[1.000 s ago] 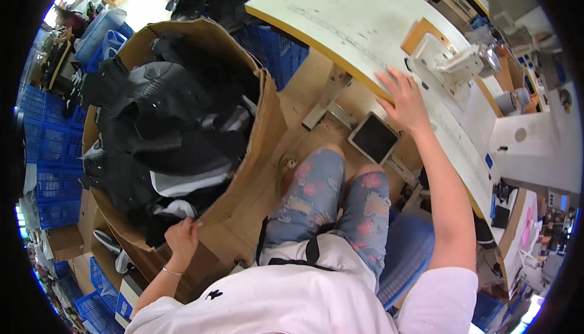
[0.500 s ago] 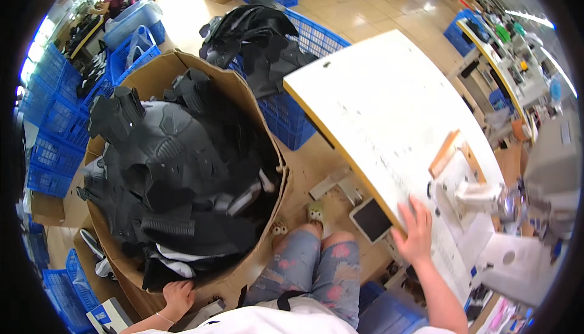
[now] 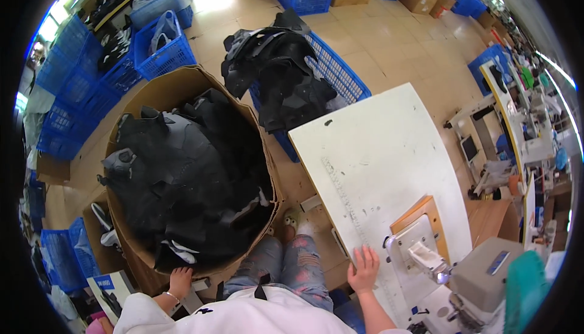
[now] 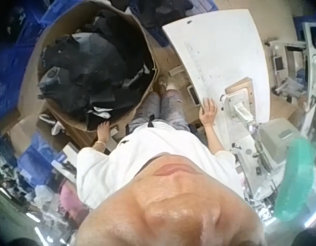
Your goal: Stitching components of a shoe upper using an industrial sewing machine.
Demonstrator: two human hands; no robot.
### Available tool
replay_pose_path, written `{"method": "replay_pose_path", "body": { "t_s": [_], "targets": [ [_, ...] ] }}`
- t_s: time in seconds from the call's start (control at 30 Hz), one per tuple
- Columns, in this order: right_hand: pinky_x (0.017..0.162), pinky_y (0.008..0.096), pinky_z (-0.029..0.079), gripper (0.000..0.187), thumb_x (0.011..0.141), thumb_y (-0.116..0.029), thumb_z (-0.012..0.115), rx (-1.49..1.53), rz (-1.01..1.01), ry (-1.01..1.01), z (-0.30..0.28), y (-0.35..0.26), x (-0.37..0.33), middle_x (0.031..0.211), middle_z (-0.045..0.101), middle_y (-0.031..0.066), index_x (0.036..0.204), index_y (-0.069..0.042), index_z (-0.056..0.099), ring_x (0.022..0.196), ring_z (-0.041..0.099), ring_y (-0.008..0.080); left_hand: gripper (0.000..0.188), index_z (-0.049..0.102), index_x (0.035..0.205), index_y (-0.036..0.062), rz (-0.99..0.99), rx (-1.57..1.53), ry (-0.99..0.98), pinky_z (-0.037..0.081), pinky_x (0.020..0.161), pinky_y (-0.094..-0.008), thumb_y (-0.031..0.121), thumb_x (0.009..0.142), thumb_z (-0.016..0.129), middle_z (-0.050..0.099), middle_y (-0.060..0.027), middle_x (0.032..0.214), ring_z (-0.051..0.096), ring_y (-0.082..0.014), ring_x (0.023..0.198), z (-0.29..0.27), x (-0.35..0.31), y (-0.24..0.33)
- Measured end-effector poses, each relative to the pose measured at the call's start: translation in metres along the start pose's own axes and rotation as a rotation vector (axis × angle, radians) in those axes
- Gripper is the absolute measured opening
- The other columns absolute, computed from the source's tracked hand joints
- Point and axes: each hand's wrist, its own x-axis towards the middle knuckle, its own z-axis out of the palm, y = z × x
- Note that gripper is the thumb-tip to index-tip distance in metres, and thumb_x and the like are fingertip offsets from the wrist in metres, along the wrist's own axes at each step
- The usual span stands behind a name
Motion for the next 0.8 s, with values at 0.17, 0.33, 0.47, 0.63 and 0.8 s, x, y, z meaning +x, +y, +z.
{"method": "replay_pose_path", "body": {
  "t_s": [0.17,0.33,0.47,0.63,0.8],
  "targets": [
    [0.102,0.0481,0.036,0.052,0.071,-0.014,0.064,0.001,-0.008,0.017,-0.001,0.001,0.002,0.131,0.048,0.0130,0.122,-0.012,0.056,0.122,0.041,0.0362,0.010,0.070,0.073,0.0122,0.001,-0.015,-0.247,0.054,0.060,-0.0384,0.018,0.076,0.062,0.069,-0.0126,0.083,0.069,-0.0284,0.071,-0.110,0.043,0.114],
    [0.100,0.0474,0.036,0.056,0.070,-0.014,0.065,-0.020,0.028,-0.006,-0.002,0.002,0.002,0.131,0.047,0.0104,0.125,-0.015,0.053,0.122,0.042,0.0342,0.037,0.056,0.109,0.0074,0.269,-0.325,0.646,0.048,0.078,-0.0383,0.030,0.080,0.063,0.057,-0.0158,0.104,0.060,-0.0285,0.096,-0.196,0.201,0.242],
    [0.100,0.0467,0.034,0.060,0.069,-0.015,0.066,-0.053,0.043,-0.036,-0.003,0.001,0.003,0.132,0.045,0.0089,0.127,-0.018,0.051,0.123,0.040,0.0322,0.048,0.046,0.123,0.0107,-0.124,-0.457,0.403,0.050,0.074,-0.0442,0.027,0.081,0.064,0.055,-0.0211,0.112,0.062,-0.0344,0.094,-0.178,0.271,0.261],
    [0.098,0.0472,0.034,0.065,0.067,-0.015,0.067,-0.082,0.027,0.000,0.001,0.004,0.006,0.132,0.043,0.0072,0.129,-0.019,0.048,0.123,0.039,0.0306,0.038,0.042,0.122,0.0100,-0.094,-0.517,0.236,0.052,0.068,-0.0506,0.007,0.085,0.049,0.066,-0.0220,0.082,0.065,-0.0415,0.079,-0.144,0.284,0.231],
    [0.097,0.0468,0.035,0.071,0.065,-0.012,0.068,-0.134,-0.003,0.001,0.008,0.009,0.002,0.133,0.042,0.0060,0.131,-0.022,0.045,0.123,0.039,0.0295,0.038,0.047,0.121,0.0133,-0.144,-0.494,0.207,0.051,0.067,-0.0514,0.007,0.084,0.049,0.066,-0.0231,0.082,0.065,-0.0410,0.079,-0.150,0.277,0.200]
  ]
}}
